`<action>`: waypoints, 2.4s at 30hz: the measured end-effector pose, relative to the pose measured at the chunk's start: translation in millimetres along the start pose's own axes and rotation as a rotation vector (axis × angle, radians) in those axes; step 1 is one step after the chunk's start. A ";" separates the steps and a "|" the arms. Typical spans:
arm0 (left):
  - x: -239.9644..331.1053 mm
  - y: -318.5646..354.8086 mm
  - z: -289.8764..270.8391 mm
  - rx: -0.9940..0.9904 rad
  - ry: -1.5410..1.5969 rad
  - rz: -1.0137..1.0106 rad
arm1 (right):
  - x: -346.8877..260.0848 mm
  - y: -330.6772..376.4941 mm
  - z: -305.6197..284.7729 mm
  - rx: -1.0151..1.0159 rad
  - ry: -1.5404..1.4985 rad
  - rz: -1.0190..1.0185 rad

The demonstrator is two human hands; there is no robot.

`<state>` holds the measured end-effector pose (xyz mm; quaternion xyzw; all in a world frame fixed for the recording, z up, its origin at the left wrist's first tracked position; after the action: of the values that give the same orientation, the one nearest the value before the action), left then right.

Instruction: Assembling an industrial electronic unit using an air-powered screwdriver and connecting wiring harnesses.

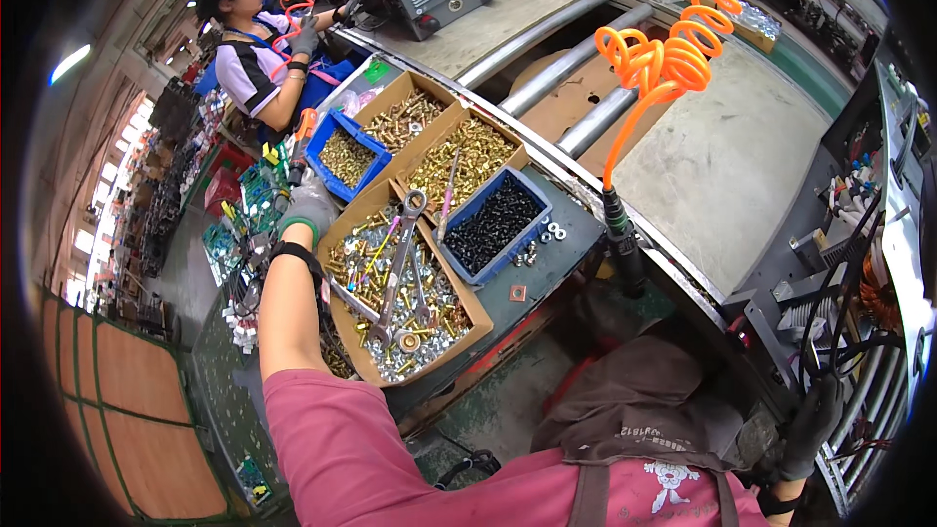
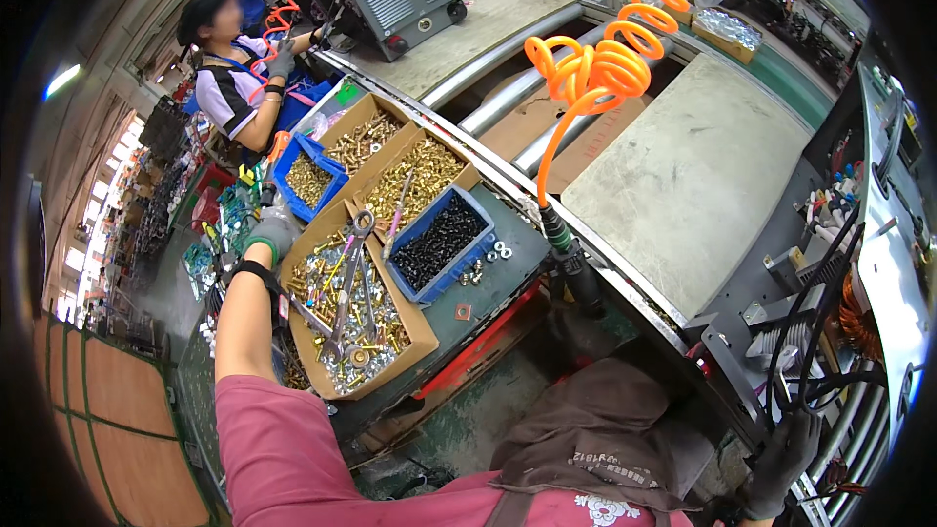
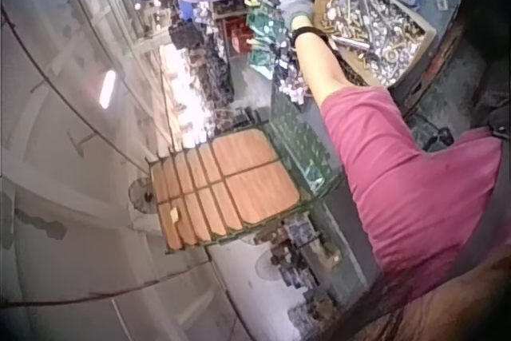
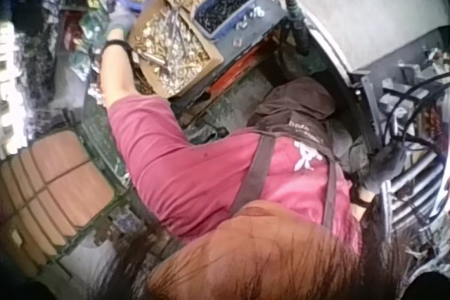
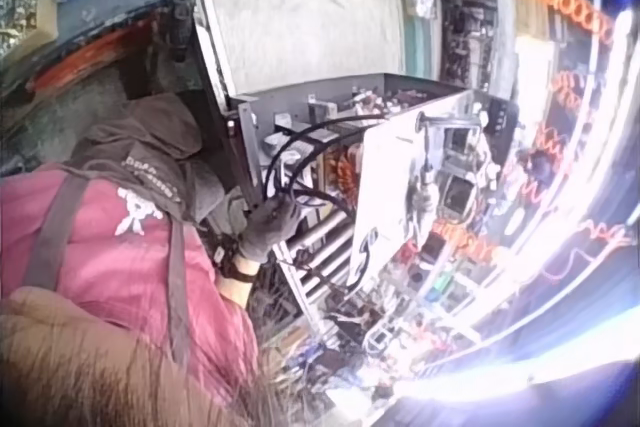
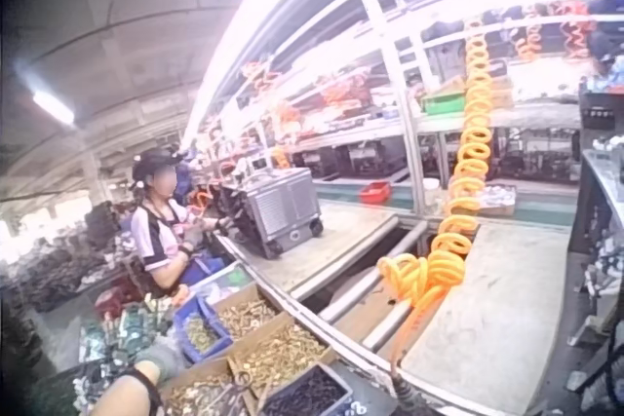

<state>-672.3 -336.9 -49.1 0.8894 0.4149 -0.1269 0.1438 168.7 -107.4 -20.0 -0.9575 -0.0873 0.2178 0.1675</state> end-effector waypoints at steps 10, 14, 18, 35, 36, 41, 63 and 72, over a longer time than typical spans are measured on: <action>6.4 -1.6 -11.6 -0.103 0.170 0.037 | -11.3 2.1 -5.1 0.067 -0.031 0.001; -11.6 -15.3 7.8 -0.071 0.265 0.140 | -14.2 -0.5 -5.6 0.061 -0.016 -0.082; -8.7 -32.8 26.4 -0.180 0.055 0.147 | -19.0 1.0 -5.0 0.037 0.048 -0.109; -33.4 -2.4 -16.6 0.135 0.141 -0.095 | -30.7 -2.8 -2.1 0.033 -0.024 -0.080; -35.5 8.3 -27.4 0.258 0.262 -0.224 | -27.7 -3.5 -1.7 0.026 -0.025 -0.054; -40.5 50.2 -83.5 0.572 0.974 -0.201 | -19.2 -4.3 -0.9 0.003 -0.046 -0.080; 197.7 201.1 -70.0 -0.128 0.338 0.427 | -5.9 -3.2 1.8 -0.076 -0.068 -0.094; 209.9 190.2 -64.4 -0.303 0.125 0.471 | -14.5 -3.2 -1.8 0.011 -0.052 -0.128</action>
<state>-387.2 -283.2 -33.2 0.9359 0.2190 0.0284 0.2746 156.3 -108.5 -11.6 -0.9431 -0.1514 0.2320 0.1840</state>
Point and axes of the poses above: each hand's wrist, its own y-axis away from the middle knuckle, its own z-axis out of the palm, x = y × z, the point moved 9 cm from there along -y, towards the middle knuckle, and after that the axes turned 8 degrees about z, right-handed, at the moved point
